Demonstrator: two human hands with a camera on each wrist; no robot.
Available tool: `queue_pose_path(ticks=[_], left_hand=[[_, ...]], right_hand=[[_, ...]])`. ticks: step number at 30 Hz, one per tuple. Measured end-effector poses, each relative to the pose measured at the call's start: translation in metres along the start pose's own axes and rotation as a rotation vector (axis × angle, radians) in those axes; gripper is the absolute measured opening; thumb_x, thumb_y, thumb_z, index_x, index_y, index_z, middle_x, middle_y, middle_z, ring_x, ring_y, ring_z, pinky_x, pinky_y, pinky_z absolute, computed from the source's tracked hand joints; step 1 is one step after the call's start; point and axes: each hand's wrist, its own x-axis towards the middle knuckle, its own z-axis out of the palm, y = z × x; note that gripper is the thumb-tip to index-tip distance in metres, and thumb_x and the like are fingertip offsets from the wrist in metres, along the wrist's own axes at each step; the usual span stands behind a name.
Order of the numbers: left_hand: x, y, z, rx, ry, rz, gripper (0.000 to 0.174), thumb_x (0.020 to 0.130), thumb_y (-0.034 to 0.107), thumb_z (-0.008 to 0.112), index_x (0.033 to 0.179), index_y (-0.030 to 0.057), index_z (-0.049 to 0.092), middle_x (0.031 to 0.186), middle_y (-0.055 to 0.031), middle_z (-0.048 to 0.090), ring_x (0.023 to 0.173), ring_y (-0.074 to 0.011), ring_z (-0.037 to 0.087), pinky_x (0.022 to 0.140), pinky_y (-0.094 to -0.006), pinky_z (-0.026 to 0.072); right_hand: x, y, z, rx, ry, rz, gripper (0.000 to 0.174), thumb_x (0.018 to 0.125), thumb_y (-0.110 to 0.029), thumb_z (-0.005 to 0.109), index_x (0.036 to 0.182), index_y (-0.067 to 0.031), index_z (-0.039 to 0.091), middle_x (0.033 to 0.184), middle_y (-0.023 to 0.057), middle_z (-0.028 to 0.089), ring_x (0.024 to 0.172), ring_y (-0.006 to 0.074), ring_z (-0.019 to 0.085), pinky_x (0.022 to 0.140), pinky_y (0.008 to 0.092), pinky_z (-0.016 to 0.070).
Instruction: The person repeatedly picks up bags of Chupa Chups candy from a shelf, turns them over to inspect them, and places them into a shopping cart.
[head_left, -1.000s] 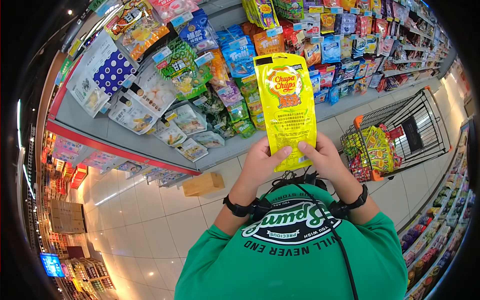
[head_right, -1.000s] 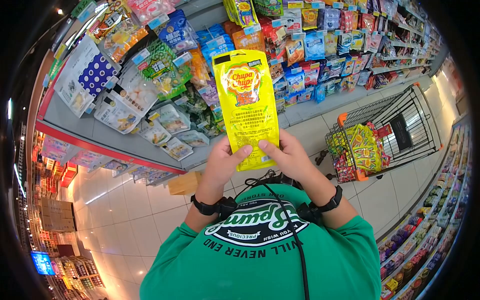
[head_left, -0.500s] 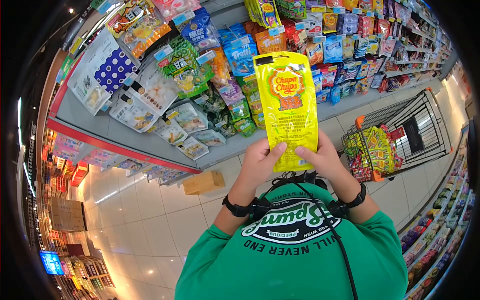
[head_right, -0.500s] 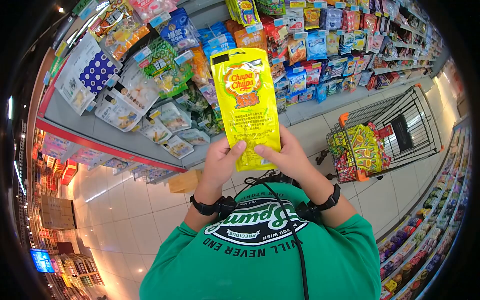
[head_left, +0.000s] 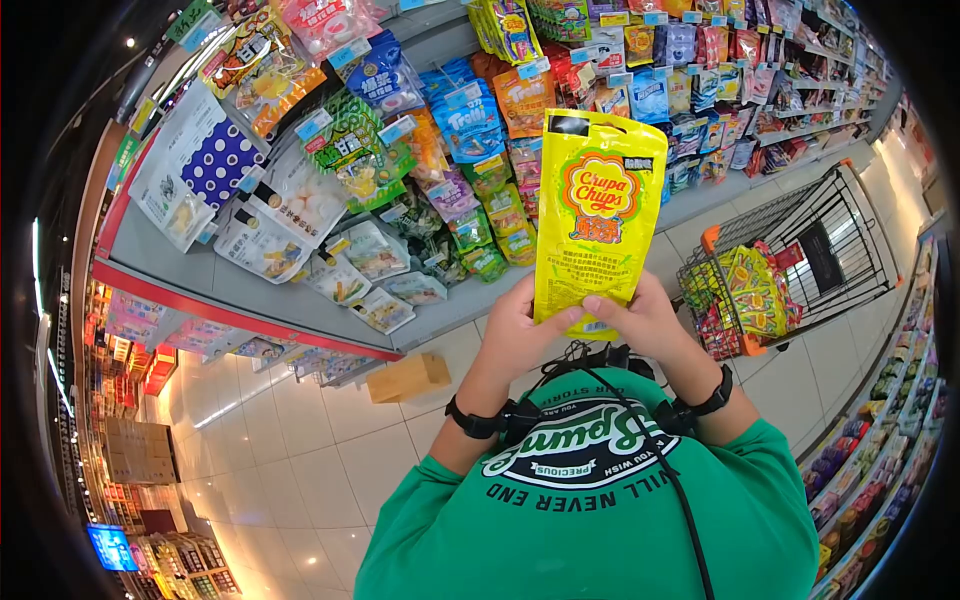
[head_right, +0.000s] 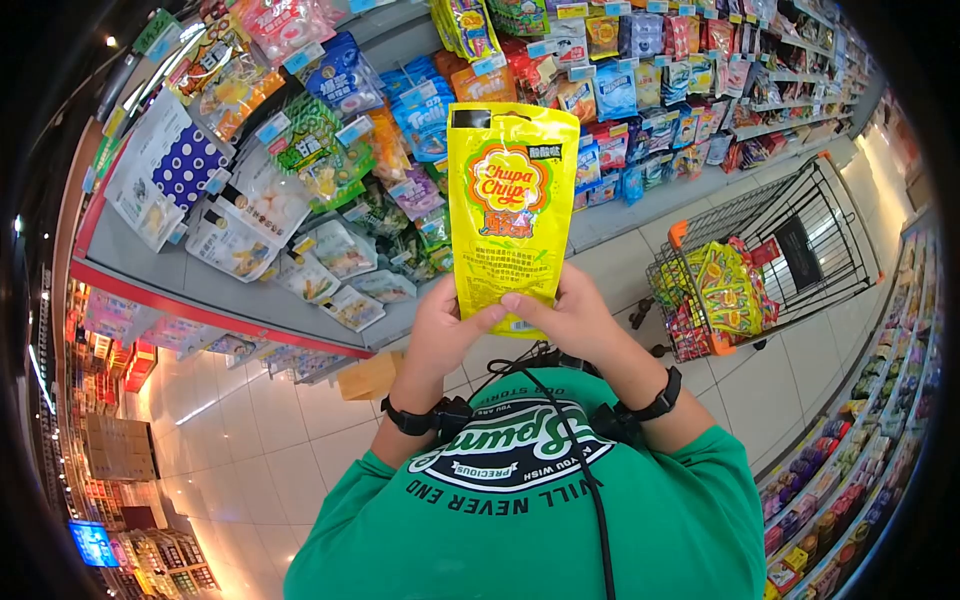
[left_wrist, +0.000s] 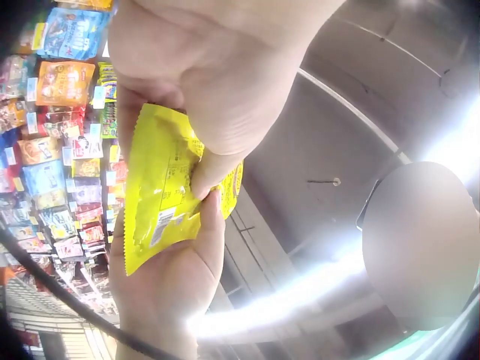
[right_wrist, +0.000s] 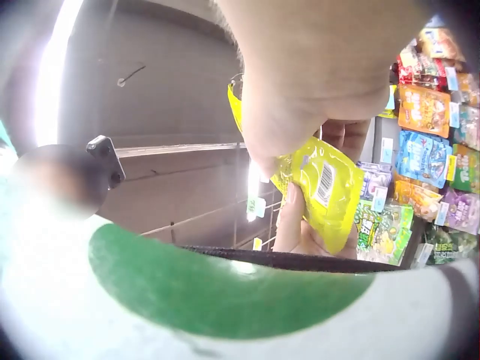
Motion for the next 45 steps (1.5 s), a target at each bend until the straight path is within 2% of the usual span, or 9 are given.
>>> queue_pose_path(ticks=[15,24,26,27,29,32,34,38,45], left_hand=[[0.001,-0.001,0.005,-0.094,0.013,0.035,0.040,0.081,0.008,0.069,0.115,-0.0013,0.050,0.109,-0.0079,0.061,0.096,-0.0130,0.059,0.083,-0.0279,0.0484],[0.001,-0.001,0.010,0.183,0.073,0.089,0.031,0.077,0.006,0.071,0.104,0.0016,0.057,0.098,-0.0056,0.062,0.085,-0.0125,0.059,0.074,-0.0255,0.0474],[0.004,0.011,0.013,0.441,0.097,0.358,0.026,0.069,0.002,0.071,0.093,0.0067,0.062,0.092,-0.0049,0.062,0.081,-0.0180,0.058,0.072,-0.0288,0.0465],[0.006,0.013,0.013,0.440,0.104,0.361,0.026,0.069,0.002,0.071,0.093,0.0067,0.062,0.092,-0.0049,0.062,0.081,-0.0180,0.058,0.072,-0.0288,0.0465],[0.008,0.017,0.010,0.714,0.240,0.741,0.028,0.062,0.001,0.072,0.087,0.0110,0.065,0.091,-0.0044,0.061,0.085,-0.0244,0.057,0.076,-0.0345,0.0463],[0.003,0.024,0.011,0.863,0.420,0.928,0.028,0.060,0.003,0.072,0.086,0.0137,0.066,0.091,-0.0020,0.061,0.086,-0.0246,0.057,0.077,-0.0369,0.0457],[-0.005,0.027,0.014,0.911,0.419,0.938,0.026,0.062,0.004,0.074,0.084,0.0136,0.065,0.091,-0.0021,0.060,0.087,-0.0253,0.056,0.076,-0.0365,0.0451],[-0.012,0.030,0.019,0.962,0.376,0.954,0.025,0.062,0.007,0.076,0.083,0.0154,0.065,0.090,-0.0009,0.058,0.086,-0.0242,0.054,0.076,-0.0372,0.0439],[-0.015,0.036,0.023,1.075,0.157,0.992,0.029,0.063,0.024,0.075,0.091,0.0177,0.069,0.110,-0.0019,0.061,0.100,-0.0248,0.056,0.083,-0.0406,0.0416]], right_hand=[[0.002,-0.007,0.002,-0.041,0.042,-0.059,0.031,0.088,-0.009,0.061,0.116,0.0006,0.054,0.109,0.0077,0.063,0.099,0.0143,0.059,0.084,0.0294,0.0476],[0.015,-0.001,-0.017,0.472,0.088,0.014,0.032,0.081,-0.007,0.066,0.111,-0.0013,0.055,0.107,0.0088,0.063,0.105,0.0210,0.057,0.092,0.0340,0.0449],[0.028,0.010,-0.037,0.760,-0.398,-0.306,0.016,0.085,-0.017,0.062,0.097,-0.0079,0.056,0.098,0.0071,0.061,0.112,0.0277,0.051,0.101,0.0438,0.0373],[0.034,0.011,-0.039,0.739,-0.464,-0.414,0.019,0.079,-0.014,0.069,0.092,-0.0049,0.057,0.101,0.0130,0.058,0.115,0.0298,0.048,0.096,0.0389,0.0425],[0.026,-0.006,-0.038,0.541,-0.361,-0.405,0.021,0.080,-0.013,0.068,0.095,-0.0042,0.056,0.107,0.0147,0.056,0.116,0.0292,0.047,0.097,0.0385,0.0423],[0.014,-0.036,-0.029,0.194,-0.139,-0.382,0.035,0.084,-0.014,0.064,0.113,-0.0018,0.047,0.117,0.0168,0.050,0.114,0.0279,0.050,0.098,0.0375,0.0428],[0.007,-0.046,-0.019,0.496,0.006,-0.144,0.035,0.087,-0.018,0.059,0.114,-0.0010,0.046,0.119,0.0161,0.051,0.113,0.0265,0.052,0.097,0.0381,0.0448],[0.001,-0.045,-0.018,0.463,0.040,-0.111,0.036,0.090,-0.023,0.056,0.117,-0.0006,0.046,0.121,0.0156,0.052,0.112,0.0248,0.054,0.096,0.0376,0.0462],[0.000,-0.033,-0.034,0.718,-0.122,0.094,0.042,0.092,-0.029,0.048,0.121,0.0005,0.046,0.119,0.0179,0.055,0.103,0.0259,0.059,0.091,0.0370,0.0497]])
